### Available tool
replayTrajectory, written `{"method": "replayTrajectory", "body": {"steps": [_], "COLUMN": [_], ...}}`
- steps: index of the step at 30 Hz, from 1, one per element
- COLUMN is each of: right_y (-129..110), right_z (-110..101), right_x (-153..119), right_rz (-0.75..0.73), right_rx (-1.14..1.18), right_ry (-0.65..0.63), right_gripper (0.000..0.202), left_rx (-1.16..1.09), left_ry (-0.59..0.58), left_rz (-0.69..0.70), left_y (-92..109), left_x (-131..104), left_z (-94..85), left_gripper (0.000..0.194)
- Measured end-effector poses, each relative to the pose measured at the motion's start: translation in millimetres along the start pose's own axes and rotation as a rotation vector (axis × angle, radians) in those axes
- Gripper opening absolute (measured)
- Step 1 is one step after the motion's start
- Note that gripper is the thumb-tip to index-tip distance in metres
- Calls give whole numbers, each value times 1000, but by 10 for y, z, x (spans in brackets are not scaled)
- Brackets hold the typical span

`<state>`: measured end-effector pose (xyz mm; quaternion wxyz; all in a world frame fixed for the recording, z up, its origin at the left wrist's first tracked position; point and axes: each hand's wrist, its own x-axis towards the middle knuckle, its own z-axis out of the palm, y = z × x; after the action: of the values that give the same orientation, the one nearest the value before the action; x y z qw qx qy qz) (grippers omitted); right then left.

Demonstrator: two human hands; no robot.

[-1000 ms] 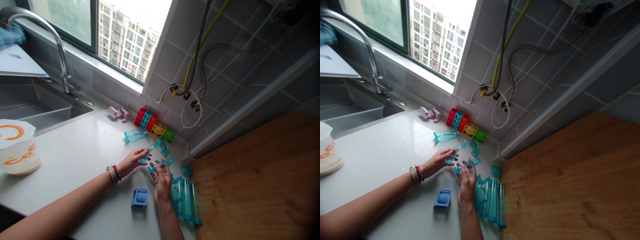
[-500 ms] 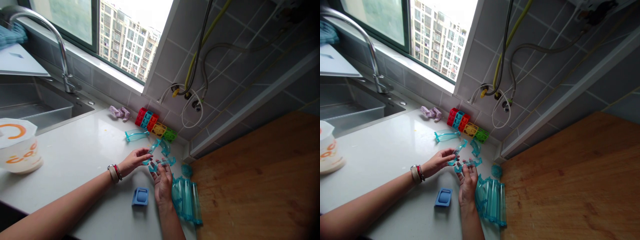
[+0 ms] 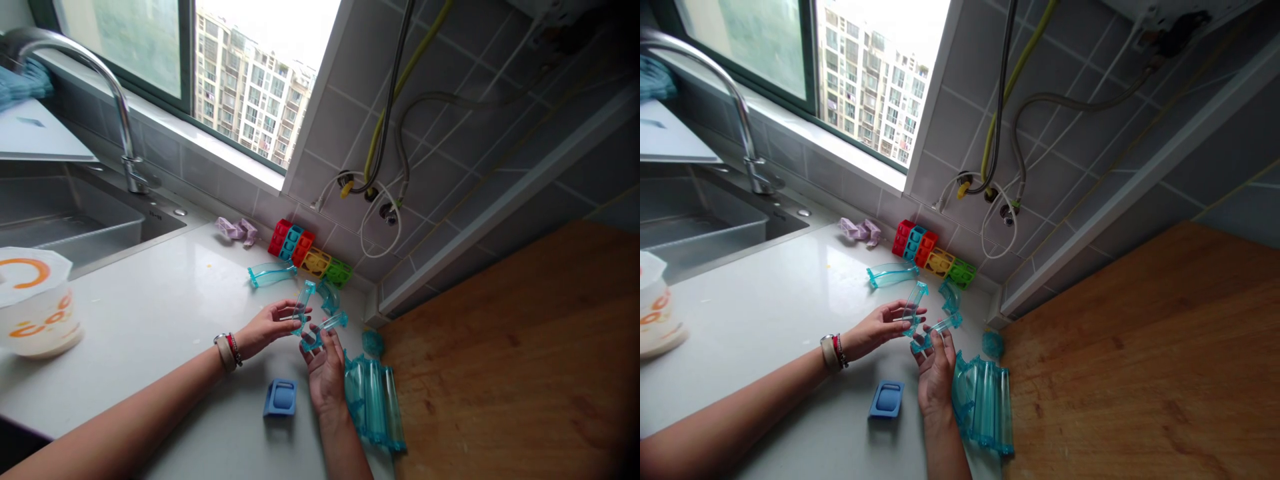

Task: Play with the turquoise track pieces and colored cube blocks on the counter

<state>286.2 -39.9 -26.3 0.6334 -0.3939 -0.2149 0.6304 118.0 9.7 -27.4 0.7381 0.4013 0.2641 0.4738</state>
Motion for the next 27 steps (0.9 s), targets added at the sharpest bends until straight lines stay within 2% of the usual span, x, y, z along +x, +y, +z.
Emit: {"method": "replayTrajectory", "body": {"steps": [7, 9, 12, 15, 18, 22, 24, 27], "right_y": [32, 42, 42, 38, 45, 62, 64, 58], "right_z": [-50, -63, -74, -78, -85, -90, -86, -70], "right_x": [47, 60, 57, 39, 34, 54, 62, 63], "right_rz": [-75, -197, -460, -582, -592, -585, -538, -385], "right_rx": [-133, -248, -493, -654, -678, -628, -579, -412], "right_ry": [13, 18, 15, -36, -73, -52, -41, -27], "right_gripper": [52, 54, 53, 51, 50, 51, 52, 55], "left_rx": [-62, -53, -29, -12, -12, -12, -12, 8], "left_ry": [178, 204, 213, 194, 188, 183, 183, 142], "left_rz": [-92, -116, -157, -182, -202, -198, -193, -155], "left_y": [-9, -7, -16, -26, -28, -34, -35, -10], "left_x": [49, 49, 44, 41, 41, 46, 43, 23], "left_z": [-42, -33, -18, -14, -18, -28, -28, -5], "left_gripper": [47, 49, 50, 49, 50, 50, 49, 43]}}
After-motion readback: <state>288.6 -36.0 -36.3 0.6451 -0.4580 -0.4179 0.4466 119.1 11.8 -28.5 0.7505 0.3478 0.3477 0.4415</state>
